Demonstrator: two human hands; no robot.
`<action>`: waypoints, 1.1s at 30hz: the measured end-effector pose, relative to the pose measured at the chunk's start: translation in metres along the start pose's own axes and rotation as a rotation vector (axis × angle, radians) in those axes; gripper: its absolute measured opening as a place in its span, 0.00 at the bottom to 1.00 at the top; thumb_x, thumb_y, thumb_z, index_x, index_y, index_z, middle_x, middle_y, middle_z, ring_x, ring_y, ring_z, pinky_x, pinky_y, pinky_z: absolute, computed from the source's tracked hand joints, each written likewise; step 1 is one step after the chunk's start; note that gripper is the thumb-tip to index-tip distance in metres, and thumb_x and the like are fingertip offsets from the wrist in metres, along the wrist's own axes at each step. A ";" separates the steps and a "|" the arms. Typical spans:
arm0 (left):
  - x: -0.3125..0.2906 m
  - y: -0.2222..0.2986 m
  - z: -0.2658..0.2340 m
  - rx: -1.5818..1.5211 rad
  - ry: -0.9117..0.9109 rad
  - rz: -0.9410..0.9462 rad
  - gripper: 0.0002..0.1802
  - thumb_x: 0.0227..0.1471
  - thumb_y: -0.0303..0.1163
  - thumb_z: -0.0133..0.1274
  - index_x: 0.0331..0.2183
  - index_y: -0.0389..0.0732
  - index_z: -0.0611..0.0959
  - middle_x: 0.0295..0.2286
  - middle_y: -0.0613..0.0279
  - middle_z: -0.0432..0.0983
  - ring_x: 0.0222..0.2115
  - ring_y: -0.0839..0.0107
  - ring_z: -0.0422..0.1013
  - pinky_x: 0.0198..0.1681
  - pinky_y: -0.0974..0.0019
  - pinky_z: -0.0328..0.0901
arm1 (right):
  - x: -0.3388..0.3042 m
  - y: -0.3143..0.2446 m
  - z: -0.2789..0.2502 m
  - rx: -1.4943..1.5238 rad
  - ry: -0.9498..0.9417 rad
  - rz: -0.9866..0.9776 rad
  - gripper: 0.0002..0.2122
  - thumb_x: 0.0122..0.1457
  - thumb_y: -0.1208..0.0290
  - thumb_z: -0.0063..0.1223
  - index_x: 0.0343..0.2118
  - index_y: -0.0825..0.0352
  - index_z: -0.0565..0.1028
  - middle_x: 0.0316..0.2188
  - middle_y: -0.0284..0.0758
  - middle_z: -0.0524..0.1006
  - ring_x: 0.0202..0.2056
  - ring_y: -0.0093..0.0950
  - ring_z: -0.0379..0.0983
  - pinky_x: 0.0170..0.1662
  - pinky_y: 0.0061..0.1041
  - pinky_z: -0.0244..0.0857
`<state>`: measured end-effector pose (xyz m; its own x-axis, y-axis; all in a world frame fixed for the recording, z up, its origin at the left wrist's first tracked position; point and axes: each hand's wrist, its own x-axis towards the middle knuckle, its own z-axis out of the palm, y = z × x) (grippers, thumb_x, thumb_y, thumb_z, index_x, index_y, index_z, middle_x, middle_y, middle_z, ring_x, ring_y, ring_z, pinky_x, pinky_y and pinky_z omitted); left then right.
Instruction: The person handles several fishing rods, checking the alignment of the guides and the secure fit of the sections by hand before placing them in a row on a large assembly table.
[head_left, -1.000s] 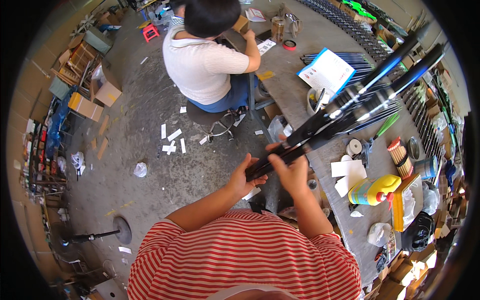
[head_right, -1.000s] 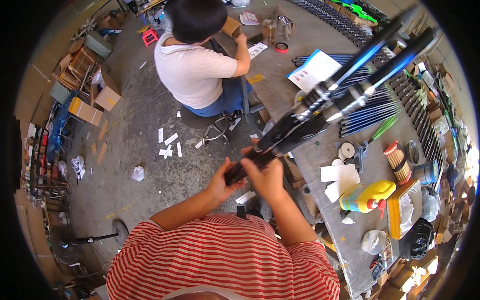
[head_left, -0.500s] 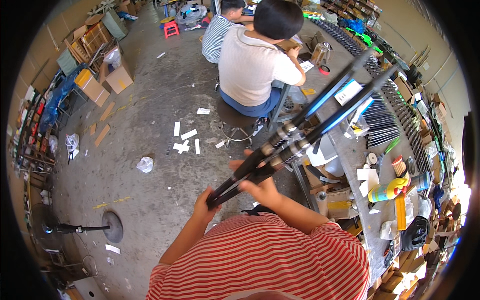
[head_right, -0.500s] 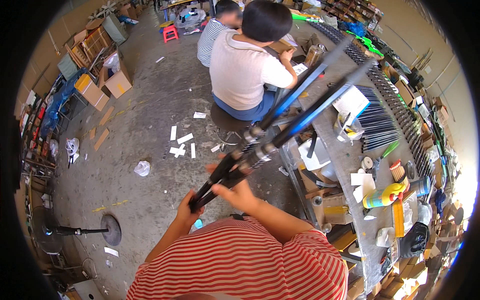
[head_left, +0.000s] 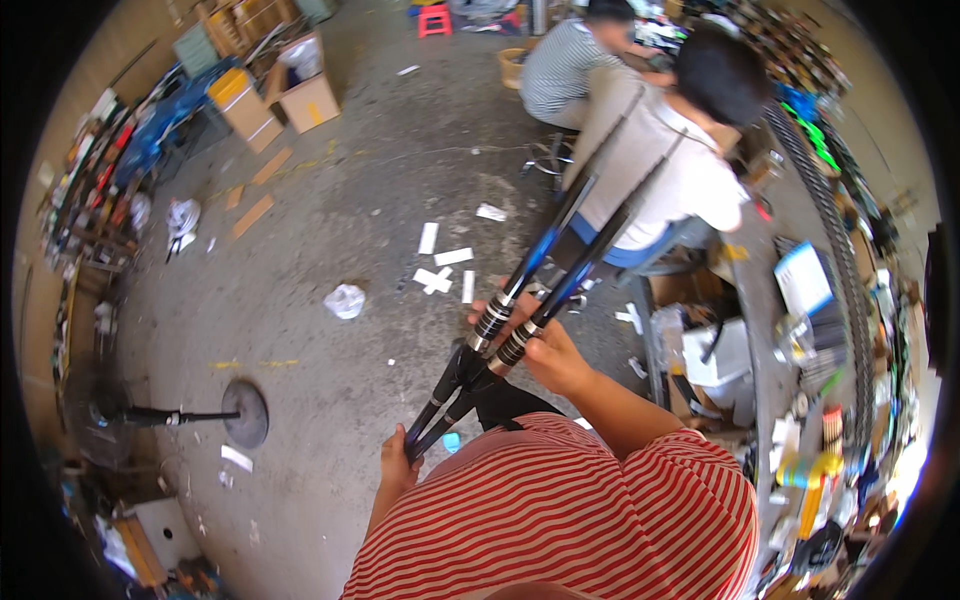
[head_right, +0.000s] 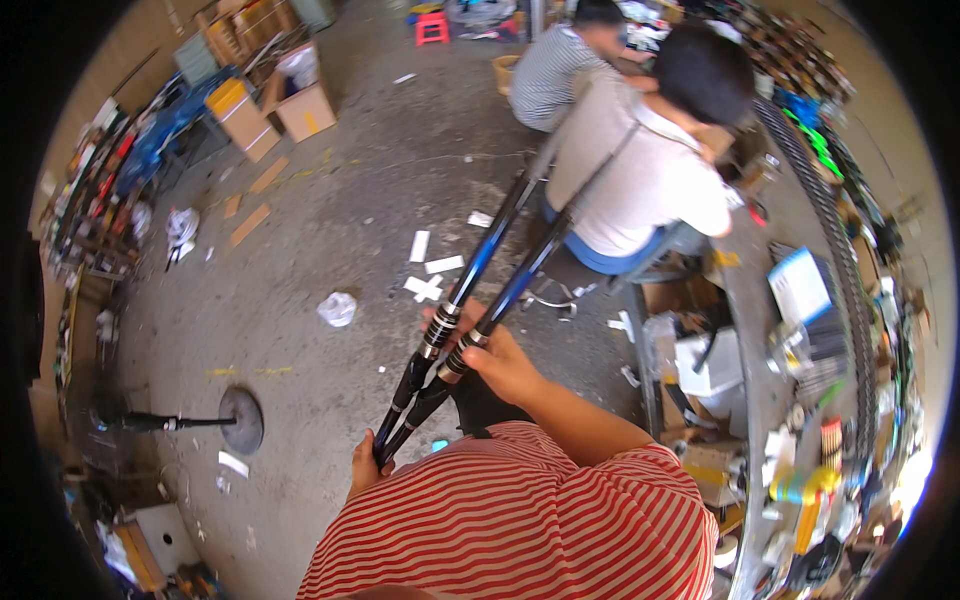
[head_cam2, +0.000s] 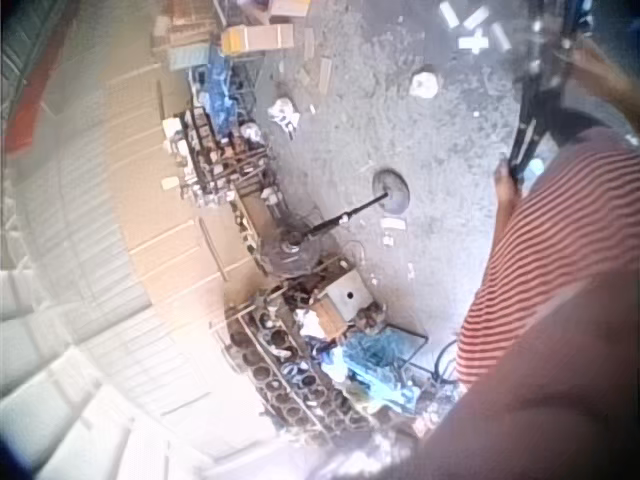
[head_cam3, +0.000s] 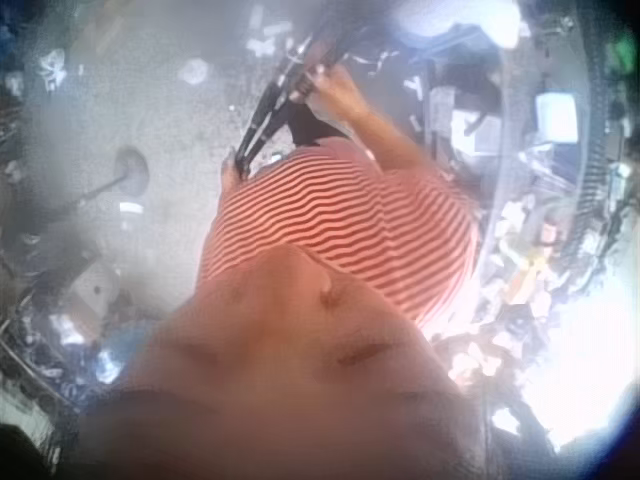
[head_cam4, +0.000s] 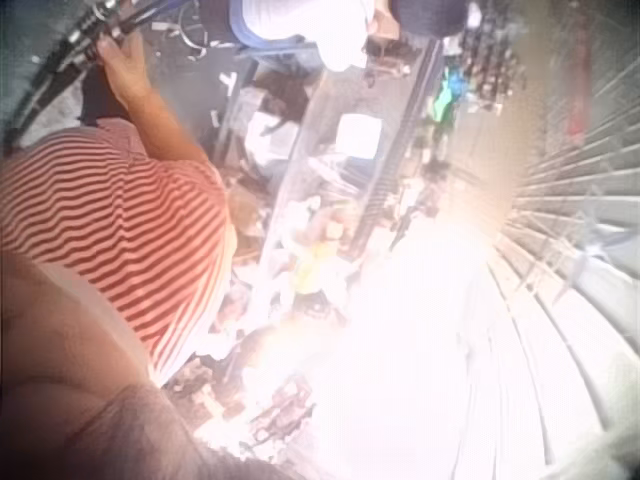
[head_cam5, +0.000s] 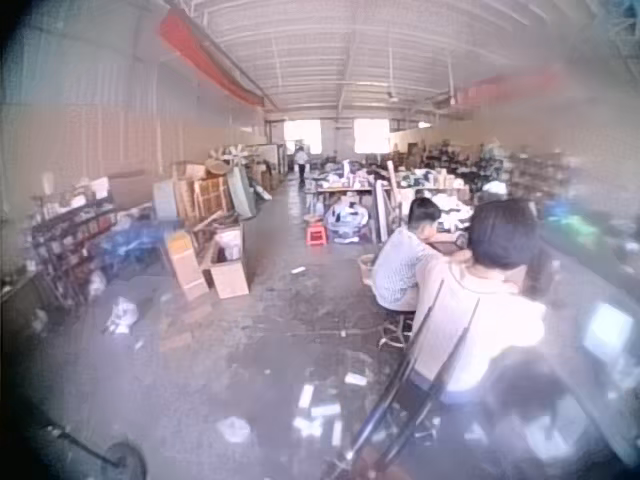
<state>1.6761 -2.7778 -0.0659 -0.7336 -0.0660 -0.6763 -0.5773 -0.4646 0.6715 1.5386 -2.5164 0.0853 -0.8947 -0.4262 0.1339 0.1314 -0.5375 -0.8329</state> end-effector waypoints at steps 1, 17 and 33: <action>0.010 0.012 -0.010 0.021 0.055 0.022 0.21 0.50 0.48 0.45 0.17 0.44 0.65 0.12 0.69 0.57 0.10 0.78 0.53 0.09 0.74 0.48 | 0.020 0.008 -0.010 0.041 -0.014 0.053 0.41 0.45 0.50 0.53 0.57 0.62 0.44 0.52 0.43 0.58 0.53 0.37 0.54 0.53 0.39 0.51; 0.200 0.298 -0.063 0.113 0.361 0.236 0.22 0.49 0.47 0.46 0.14 0.45 0.65 0.10 0.69 0.58 0.08 0.79 0.54 0.07 0.76 0.48 | 0.415 0.070 -0.056 0.122 -0.473 0.323 0.36 0.49 0.70 0.53 0.58 0.63 0.45 0.50 0.34 0.60 0.49 0.28 0.58 0.52 0.29 0.51; 0.617 0.646 0.054 0.282 -0.208 0.118 0.18 0.49 0.40 0.50 0.13 0.43 0.69 0.09 0.71 0.59 0.07 0.81 0.54 0.07 0.76 0.47 | 0.676 0.039 -0.181 -0.250 0.118 -0.105 0.35 0.52 0.61 0.50 0.57 0.68 0.44 0.50 0.39 0.61 0.52 0.34 0.56 0.54 0.35 0.46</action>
<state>0.8316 -3.0709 -0.0328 -0.8415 0.0903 -0.5326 -0.5392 -0.2013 0.8178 0.8616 -2.6935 0.0460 -0.9433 -0.2819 0.1750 -0.0606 -0.3722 -0.9262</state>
